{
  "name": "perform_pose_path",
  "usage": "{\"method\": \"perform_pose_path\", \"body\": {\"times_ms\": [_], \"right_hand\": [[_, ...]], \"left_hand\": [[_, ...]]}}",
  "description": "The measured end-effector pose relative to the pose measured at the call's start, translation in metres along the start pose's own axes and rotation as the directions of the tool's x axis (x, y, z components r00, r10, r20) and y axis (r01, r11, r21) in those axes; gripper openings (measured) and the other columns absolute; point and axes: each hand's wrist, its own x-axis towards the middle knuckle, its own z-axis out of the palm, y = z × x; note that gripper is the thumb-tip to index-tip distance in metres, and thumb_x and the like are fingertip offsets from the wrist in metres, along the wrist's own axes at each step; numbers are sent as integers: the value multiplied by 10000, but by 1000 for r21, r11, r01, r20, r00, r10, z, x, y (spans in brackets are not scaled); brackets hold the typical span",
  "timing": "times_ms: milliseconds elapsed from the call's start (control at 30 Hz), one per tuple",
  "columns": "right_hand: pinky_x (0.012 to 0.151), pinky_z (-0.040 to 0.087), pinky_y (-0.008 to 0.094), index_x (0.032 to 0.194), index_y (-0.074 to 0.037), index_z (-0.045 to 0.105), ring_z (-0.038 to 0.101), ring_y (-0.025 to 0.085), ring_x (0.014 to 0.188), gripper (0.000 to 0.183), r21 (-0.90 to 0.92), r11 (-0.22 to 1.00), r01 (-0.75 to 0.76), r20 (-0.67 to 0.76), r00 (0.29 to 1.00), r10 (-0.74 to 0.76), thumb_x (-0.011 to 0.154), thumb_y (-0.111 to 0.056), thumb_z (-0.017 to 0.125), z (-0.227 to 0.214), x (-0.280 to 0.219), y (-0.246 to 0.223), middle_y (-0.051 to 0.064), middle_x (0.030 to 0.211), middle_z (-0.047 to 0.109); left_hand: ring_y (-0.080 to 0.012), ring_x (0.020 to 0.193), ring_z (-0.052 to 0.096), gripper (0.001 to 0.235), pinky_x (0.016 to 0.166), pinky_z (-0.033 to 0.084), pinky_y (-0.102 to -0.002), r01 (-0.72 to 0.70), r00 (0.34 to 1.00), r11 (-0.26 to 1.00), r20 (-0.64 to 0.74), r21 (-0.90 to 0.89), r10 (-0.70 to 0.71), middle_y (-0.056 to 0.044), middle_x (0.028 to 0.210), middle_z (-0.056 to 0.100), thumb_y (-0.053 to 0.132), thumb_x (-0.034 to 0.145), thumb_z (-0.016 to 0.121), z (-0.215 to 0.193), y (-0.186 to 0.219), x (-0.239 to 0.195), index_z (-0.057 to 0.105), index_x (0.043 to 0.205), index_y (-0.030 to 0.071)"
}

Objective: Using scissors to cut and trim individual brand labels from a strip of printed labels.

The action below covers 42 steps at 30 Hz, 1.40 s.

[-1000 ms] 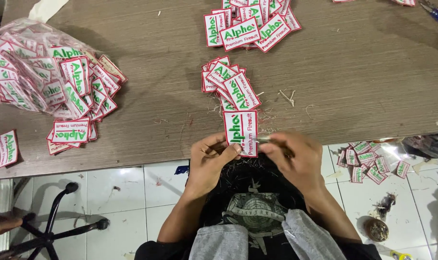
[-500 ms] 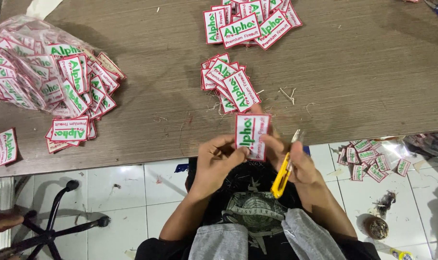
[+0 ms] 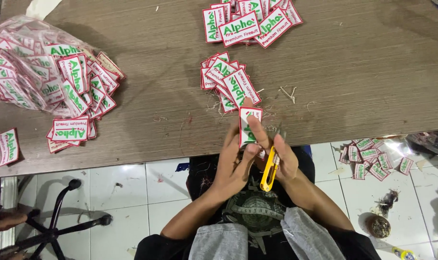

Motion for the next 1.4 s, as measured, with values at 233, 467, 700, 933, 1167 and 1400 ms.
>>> {"method": "perform_pose_path", "body": {"times_ms": [233,467,700,933,1167,1400], "right_hand": [[1261,186,331,1639,-158,-141,337,141,1480,609,-250,961,-121,16,991,129,1114,-286,140,15,1,-6,48,1730,102],[1313,66,379,1633,-73,12,138,186,1565,636,-399,825,-401,227,828,512,1124,-440,115,21,0,-16,92,1732,70],[1221,-70,589,1667,-102,163,44,396,1570,751,-472,764,-439,340,710,617,1092,-585,178,19,-12,2,163,1729,118],[1154,324,522,1344,154,600,492,407,1375,979,-506,812,-291,67,925,374,1027,-746,380,13,13,-50,360,1417,552],[405,408,190,1085,51,634,448,65,431,331,-741,580,-339,-555,795,-244,904,-195,763,26,49,-60,27,647,516],[356,327,205,762,12,644,328,71,409,261,-684,612,-398,-673,669,-316,983,-98,728,11,33,-52,-7,527,411]], "left_hand": [[-133,622,618,346,638,514,-314,-26,999,995,-31,-94,23,-121,666,623,269,1120,250,10,19,8,466,1105,0],[-293,1244,481,364,1055,391,-444,-170,985,960,-57,-221,162,-200,1354,521,282,1105,295,17,15,32,526,1206,19],[-201,1162,610,432,1056,511,-415,-263,821,865,-570,-427,-32,-178,1253,618,259,1119,423,17,12,63,481,1444,-19],[-118,872,651,173,799,569,-302,4,871,928,-455,-373,-186,-62,938,715,111,1031,612,-36,-15,40,721,1110,1],[-86,680,634,162,614,598,-275,278,932,953,-210,-118,-297,-112,702,739,123,832,846,-32,7,35,787,943,20],[-216,622,726,239,626,633,-345,77,833,950,-504,-302,-227,-172,732,739,233,992,675,-59,4,41,730,940,6]]}}
